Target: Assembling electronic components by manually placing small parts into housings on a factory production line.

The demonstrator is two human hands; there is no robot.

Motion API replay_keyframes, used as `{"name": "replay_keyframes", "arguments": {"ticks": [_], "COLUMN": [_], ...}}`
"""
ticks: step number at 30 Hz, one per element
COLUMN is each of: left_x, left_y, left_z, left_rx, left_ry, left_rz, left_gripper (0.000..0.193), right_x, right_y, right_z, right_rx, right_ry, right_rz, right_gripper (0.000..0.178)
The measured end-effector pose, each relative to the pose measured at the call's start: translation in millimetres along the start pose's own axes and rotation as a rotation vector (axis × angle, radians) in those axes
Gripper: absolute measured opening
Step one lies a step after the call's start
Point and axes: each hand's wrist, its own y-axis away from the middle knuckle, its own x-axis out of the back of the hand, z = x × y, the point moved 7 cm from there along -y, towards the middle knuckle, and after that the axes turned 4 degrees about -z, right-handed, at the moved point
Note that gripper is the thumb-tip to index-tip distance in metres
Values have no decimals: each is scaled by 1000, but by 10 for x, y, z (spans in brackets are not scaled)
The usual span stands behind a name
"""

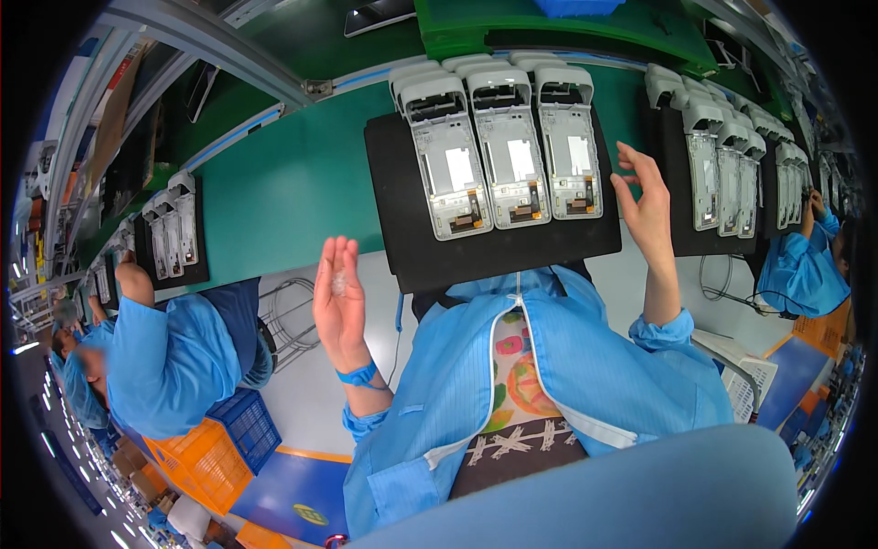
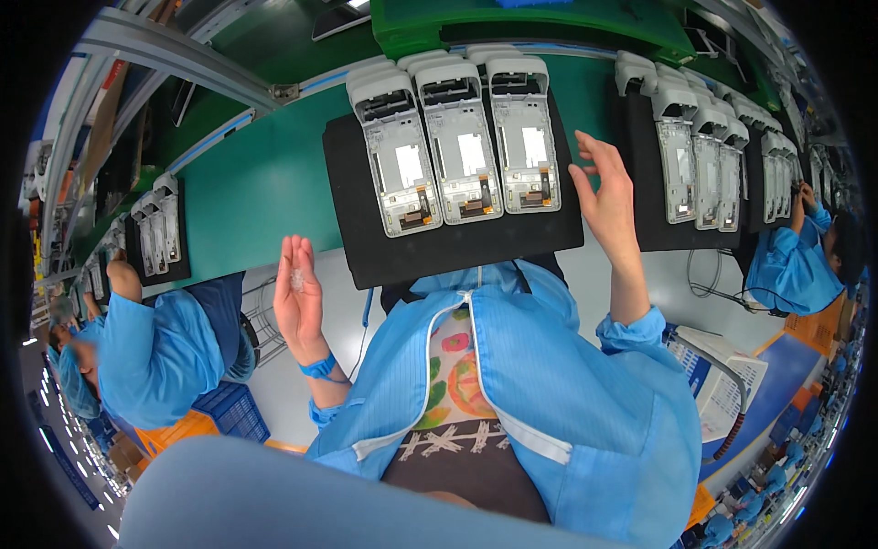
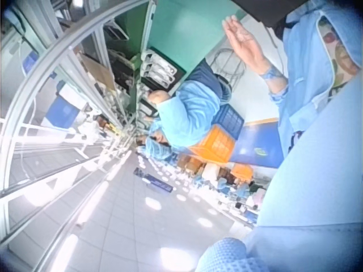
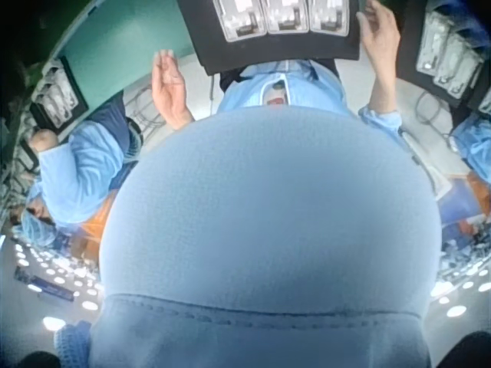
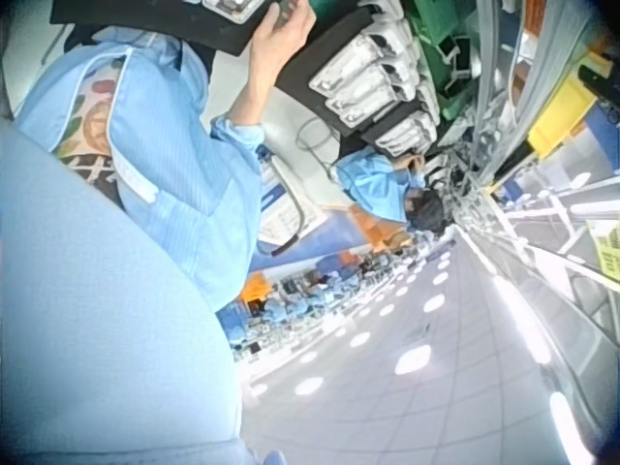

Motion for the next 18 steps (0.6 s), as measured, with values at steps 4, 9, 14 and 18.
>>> {"name": "replay_keyframes", "arguments": {"ticks": [4, 9, 14, 18], "left_x": [-801, -1207, -1291, -1314], "left_y": [-79, -318, -487, -515], "left_z": [-742, -1561, -1830, -1925], "left_rx": [299, 564, 645, 694], "left_ry": [217, 237, 259, 284], "left_rz": [-164, -169, -196, -170], "left_gripper": [48, 63, 70, 75], "right_x": [-111, -94, -211, -365], "right_y": [-103, -205, -154, -147], "right_z": [-171, -620, -928, -1155], "right_rx": [40, 219, 240, 430], "right_ry": [85, 193, -90, -59], "right_rz": [17, 126, -101, -182], "right_gripper": [39, 30, 19, 18]}}
